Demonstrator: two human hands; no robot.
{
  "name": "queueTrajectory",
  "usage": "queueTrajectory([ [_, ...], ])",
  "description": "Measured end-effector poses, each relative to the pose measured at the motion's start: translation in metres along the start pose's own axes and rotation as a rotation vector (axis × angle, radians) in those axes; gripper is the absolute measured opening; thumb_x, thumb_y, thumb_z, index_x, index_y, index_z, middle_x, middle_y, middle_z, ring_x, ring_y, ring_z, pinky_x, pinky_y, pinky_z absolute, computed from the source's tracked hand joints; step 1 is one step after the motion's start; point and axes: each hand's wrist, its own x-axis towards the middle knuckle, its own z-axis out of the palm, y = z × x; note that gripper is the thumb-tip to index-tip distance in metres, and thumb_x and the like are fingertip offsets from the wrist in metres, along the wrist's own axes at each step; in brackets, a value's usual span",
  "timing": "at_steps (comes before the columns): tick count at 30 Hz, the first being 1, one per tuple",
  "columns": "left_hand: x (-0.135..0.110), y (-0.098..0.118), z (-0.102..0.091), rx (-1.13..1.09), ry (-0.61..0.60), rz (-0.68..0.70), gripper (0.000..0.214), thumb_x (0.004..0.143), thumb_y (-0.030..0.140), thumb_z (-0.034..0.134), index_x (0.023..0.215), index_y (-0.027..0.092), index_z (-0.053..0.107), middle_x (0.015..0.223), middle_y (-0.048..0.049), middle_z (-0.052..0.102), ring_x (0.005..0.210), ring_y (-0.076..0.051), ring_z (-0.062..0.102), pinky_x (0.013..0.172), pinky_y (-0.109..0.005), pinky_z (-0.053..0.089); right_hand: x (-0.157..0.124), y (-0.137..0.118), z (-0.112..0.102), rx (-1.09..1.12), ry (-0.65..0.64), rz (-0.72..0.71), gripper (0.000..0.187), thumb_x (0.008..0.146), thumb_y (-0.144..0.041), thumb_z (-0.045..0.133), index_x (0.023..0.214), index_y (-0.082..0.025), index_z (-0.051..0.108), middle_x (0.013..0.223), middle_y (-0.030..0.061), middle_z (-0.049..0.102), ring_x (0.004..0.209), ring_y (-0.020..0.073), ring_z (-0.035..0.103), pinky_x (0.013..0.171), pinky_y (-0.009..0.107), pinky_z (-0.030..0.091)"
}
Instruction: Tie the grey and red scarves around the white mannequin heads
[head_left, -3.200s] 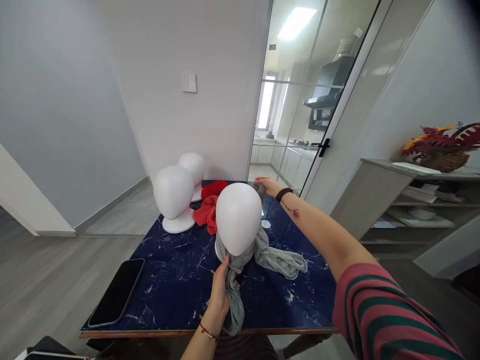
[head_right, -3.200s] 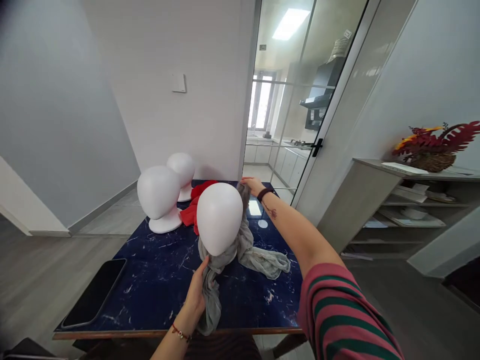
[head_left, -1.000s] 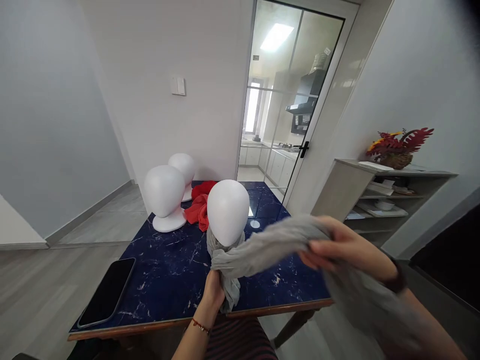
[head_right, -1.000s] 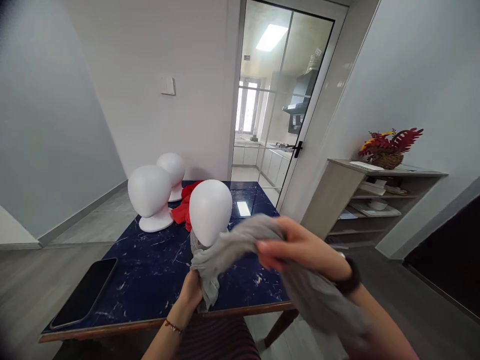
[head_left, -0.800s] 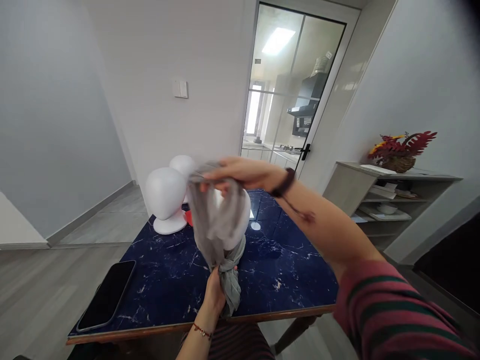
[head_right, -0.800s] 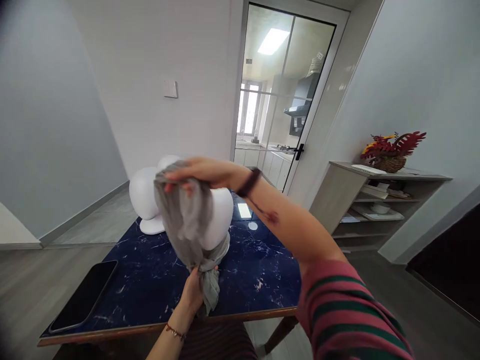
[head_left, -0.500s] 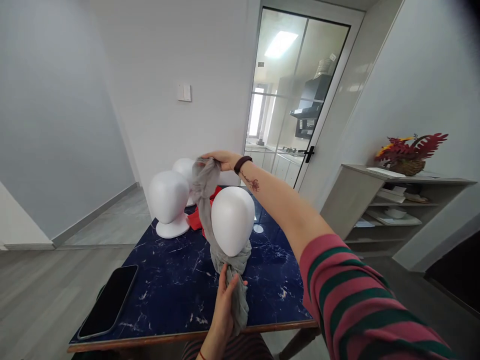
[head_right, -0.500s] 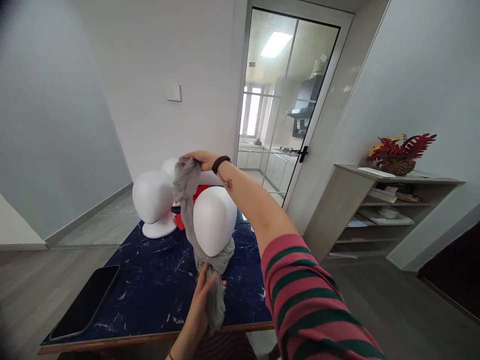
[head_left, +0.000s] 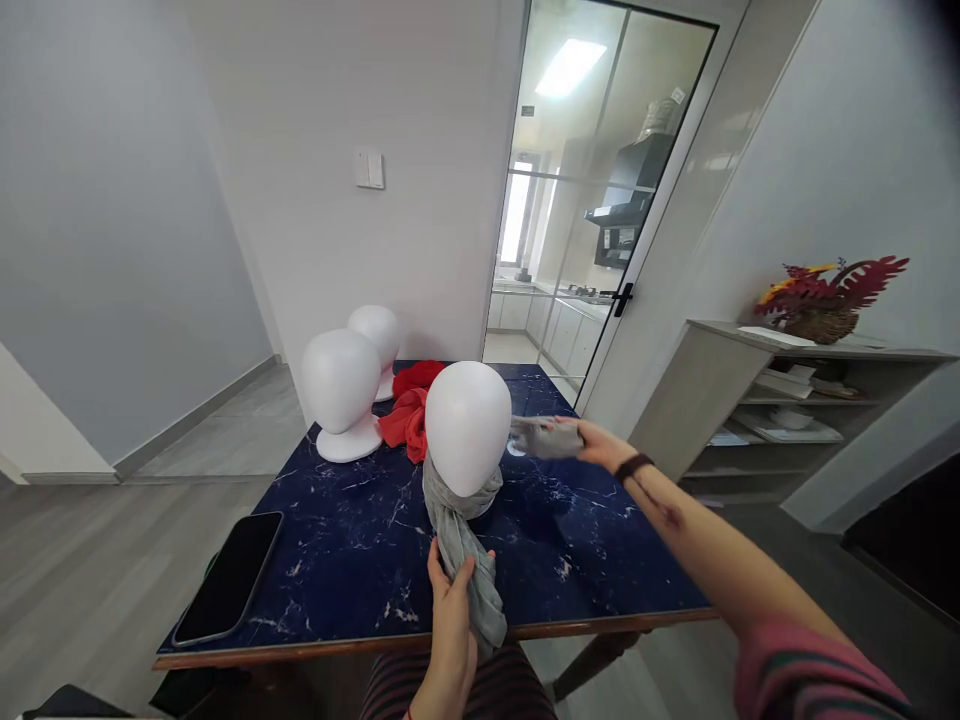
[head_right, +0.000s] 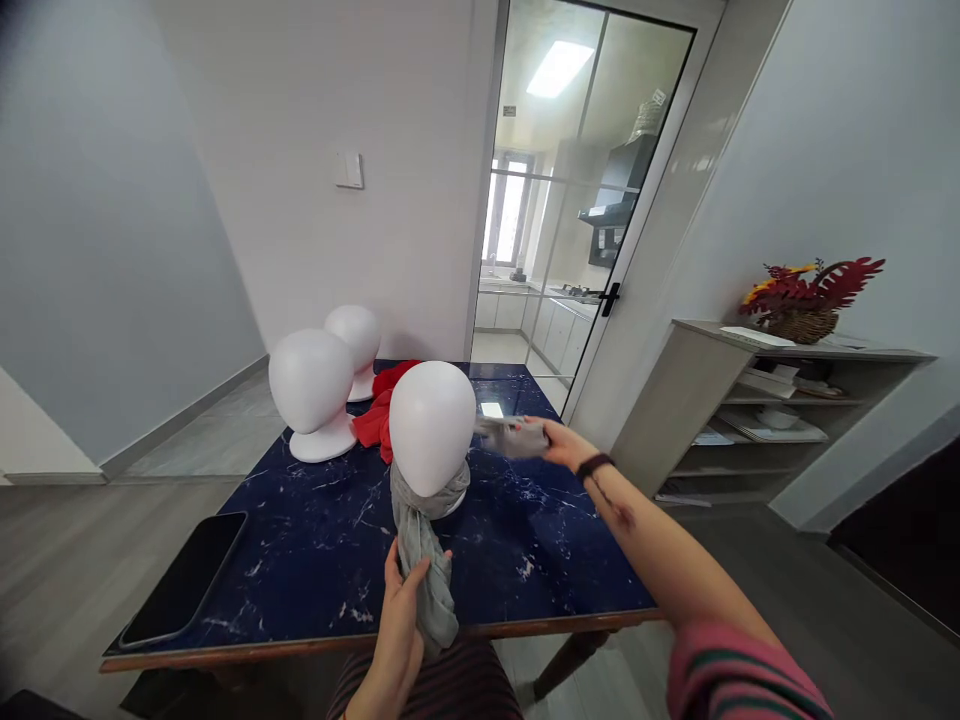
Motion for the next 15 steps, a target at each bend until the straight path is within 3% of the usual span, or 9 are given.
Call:
queueTrajectory([
  [3, -0.004, 0.004, 0.002, -0.05, -0.008, -0.116, 0.055, 0.078, 0.011, 0.06, 0.129, 0.019, 0.041, 0.106, -0.0127, 0.067, 0.085, -0.022, 0.069, 0.076, -0.031, 0.056, -0.045, 0.048, -0.012, 0.261, -0.105, 0.339, 0.021, 0.089, -0.022, 0.049, 0.082, -0.007, 0.062, 0.069, 0.007, 0.066, 0.054, 0.0077, 0.06, 0.058, 0.017, 0.046],
  [6, -0.005, 0.011, 0.002, -0.094, -0.097, -0.254, 0.03, 0.082, 0.016, 0.056, 0.109, 0.004, 0.058, 0.089, -0.017, 0.071, 0.086, -0.025, 0.069, 0.077, -0.032, 0.056, -0.088, 0.09, 0.008, 0.408, -0.216, 0.494, 0.021, 0.086, -0.028, 0.055, 0.091, -0.01, 0.063, 0.08, 0.0066, 0.069, 0.063, 0.0104, 0.064, 0.065, 0.021, 0.051],
  [9, -0.01, 0.02, 0.001, -0.124, -0.159, -0.34, 0.028, 0.085, 0.019, 0.051, 0.105, 0.004, 0.061, 0.086, -0.0158, 0.071, 0.086, -0.025, 0.069, 0.077, -0.034, 0.056, -0.121, 0.129, 0.053, 0.437, -0.23, 0.421, 0.024, 0.079, -0.031, 0.063, 0.095, -0.012, 0.065, 0.085, 0.0075, 0.07, 0.072, 0.0156, 0.067, 0.07, 0.028, 0.053],
  [11, -0.013, 0.028, -0.001, -0.119, -0.163, -0.369, 0.03, 0.086, 0.021, 0.049, 0.108, 0.006, 0.062, 0.087, -0.0147, 0.072, 0.087, -0.025, 0.069, 0.078, -0.035, 0.056, -0.136, 0.154, 0.085, 0.411, -0.121, 0.317, 0.028, 0.072, -0.035, 0.07, 0.089, -0.013, 0.066, 0.081, 0.0078, 0.07, 0.074, 0.0196, 0.067, 0.072, 0.031, 0.053],
  [15, -0.015, 0.042, -0.011, -0.037, -0.11, -0.36, 0.033, 0.085, 0.026, 0.051, 0.112, 0.009, 0.061, 0.09, -0.0129, 0.072, 0.089, -0.026, 0.068, 0.08, -0.036, 0.055, -0.147, 0.197, 0.131, 0.33, 0.119, 0.036, 0.039, 0.068, -0.043, 0.071, 0.095, -0.016, 0.066, 0.101, 0.0084, 0.069, 0.101, 0.0248, 0.061, 0.094, 0.036, 0.044],
])
